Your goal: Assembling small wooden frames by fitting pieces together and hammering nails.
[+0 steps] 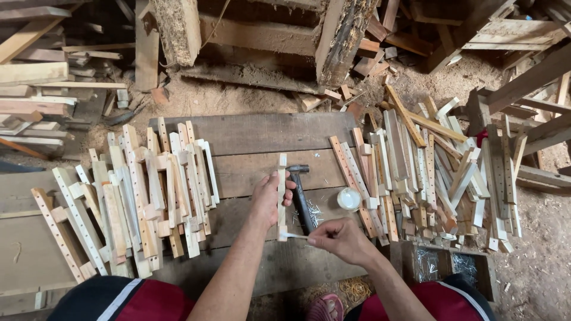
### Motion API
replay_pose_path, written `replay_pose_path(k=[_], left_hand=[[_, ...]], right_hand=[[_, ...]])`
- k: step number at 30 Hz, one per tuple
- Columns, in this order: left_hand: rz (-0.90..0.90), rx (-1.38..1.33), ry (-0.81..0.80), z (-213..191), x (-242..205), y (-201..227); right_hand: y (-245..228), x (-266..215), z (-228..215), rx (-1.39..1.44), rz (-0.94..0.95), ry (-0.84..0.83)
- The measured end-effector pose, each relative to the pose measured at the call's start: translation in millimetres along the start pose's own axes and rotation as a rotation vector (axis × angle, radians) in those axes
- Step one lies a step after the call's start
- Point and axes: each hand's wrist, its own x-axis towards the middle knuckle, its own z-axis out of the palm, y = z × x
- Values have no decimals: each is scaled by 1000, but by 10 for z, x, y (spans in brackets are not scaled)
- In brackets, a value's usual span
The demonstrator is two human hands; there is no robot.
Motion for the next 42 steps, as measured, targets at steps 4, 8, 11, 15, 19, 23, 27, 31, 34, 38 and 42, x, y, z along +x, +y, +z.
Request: replay_pose_path(k=[4, 8, 11, 15, 19, 23, 27, 31, 34, 38, 42], left_hand=[[-5, 7, 12, 3, -19, 37], [49, 51, 41, -89, 136, -54], [110, 121, 87, -182, 293, -112], [139, 171, 139, -223, 315, -95], [140, 188, 139, -199, 346, -144], [124, 162, 120, -180, 404, -256], [103, 166, 105, -188, 417, -316], [90, 171, 99, -167, 413, -356], [81, 174, 96, -152, 363, -356], [85, 182, 79, -81, 342, -351], [74, 188, 56, -24, 341, -411]], right_hand=[[-92, -3, -21, -87, 25, 30], [-144, -75, -177, 1, 84, 148], [254, -30, -526, -262, 258, 529], [981, 5, -874, -628, 533, 726], [1049, 94, -899, -703, 500, 690], [978, 131, -963, -681, 444, 665], [1131, 243, -1268, -734, 575, 715], [1251, 271, -1225, -731, 733, 712], [1106, 184, -1158, -687, 872, 663], [1127, 35, -1170, -653, 850, 617], [844, -47, -983, -707, 816, 539]])
